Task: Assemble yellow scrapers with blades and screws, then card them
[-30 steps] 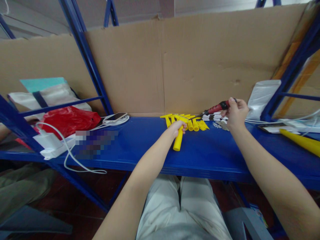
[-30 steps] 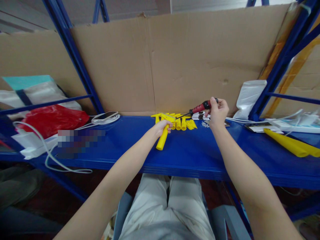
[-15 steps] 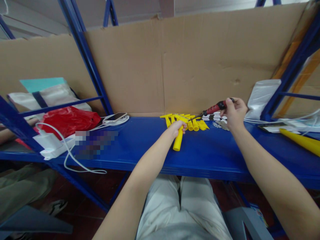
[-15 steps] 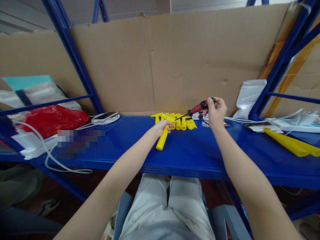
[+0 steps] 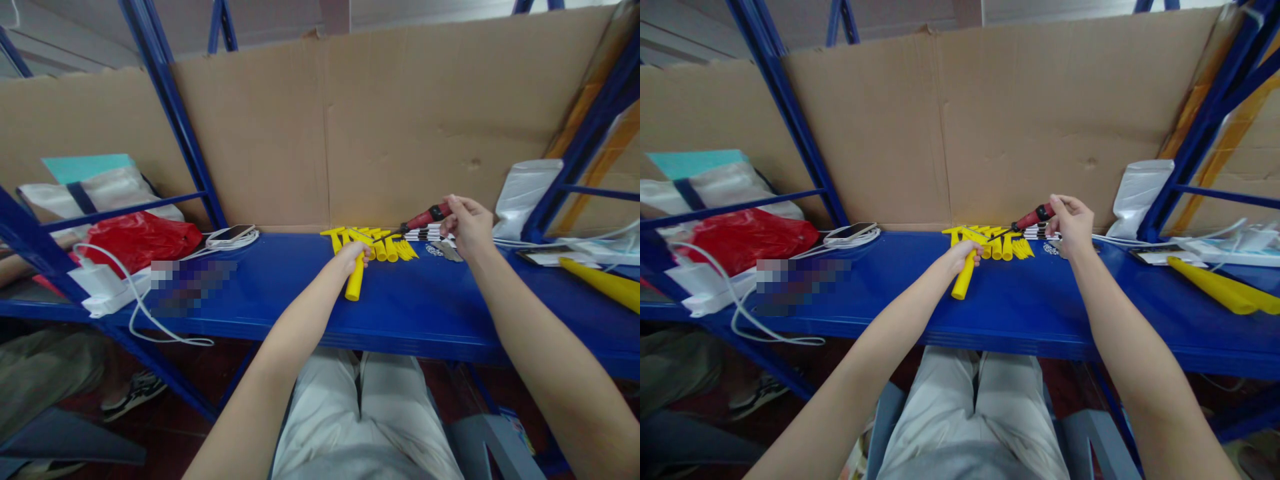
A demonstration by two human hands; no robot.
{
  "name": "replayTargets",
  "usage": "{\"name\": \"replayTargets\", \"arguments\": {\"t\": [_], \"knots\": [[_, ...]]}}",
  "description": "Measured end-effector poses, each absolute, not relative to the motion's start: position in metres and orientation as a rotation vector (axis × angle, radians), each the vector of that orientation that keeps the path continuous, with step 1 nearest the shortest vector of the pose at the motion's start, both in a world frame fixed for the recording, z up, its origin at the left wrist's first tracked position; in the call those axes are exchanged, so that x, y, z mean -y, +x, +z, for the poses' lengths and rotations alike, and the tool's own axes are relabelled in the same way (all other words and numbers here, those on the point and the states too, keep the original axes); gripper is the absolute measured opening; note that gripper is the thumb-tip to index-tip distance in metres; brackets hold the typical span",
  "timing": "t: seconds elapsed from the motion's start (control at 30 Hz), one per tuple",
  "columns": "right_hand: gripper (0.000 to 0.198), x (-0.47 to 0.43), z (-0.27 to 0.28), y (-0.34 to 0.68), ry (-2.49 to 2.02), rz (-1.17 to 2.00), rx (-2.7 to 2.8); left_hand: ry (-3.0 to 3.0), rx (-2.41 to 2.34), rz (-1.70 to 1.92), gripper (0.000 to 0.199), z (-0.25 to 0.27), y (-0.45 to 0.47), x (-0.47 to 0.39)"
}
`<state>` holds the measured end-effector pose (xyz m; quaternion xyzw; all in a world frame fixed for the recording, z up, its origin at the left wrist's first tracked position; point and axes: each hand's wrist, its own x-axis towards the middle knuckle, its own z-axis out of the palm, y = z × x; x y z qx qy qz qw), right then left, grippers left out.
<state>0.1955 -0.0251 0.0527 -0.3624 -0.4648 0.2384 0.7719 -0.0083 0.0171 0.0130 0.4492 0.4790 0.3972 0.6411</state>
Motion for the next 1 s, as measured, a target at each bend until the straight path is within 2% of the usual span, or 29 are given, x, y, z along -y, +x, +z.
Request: {"name": "replayTargets", "arguments": {"t": [0.2,0.53,0.83,1.0], "knots": [[0.023,0.025,0.057,0.201,-0.799,0.736,1.002,1.026,-1.100,0.922,0.019,0.013,-0.008,-0.017],[0.039,0.012,0.046,0.208,-0.821,0.632,0.910,1.022,-1.090,0.933,0.020,0.014,-0.008,-0.016],[0.033,0.020,0.053,0.205,-0.783,0.834,0.898,1.006,-1.098,0.941,0.021,0.016,-0.008,-0.014],[0.026,0.022,0.054,0.201,-0.798,0.813,0.942,1.010,-1.102,0.937,0.020,0.015,-0.008,-0.015]]}}
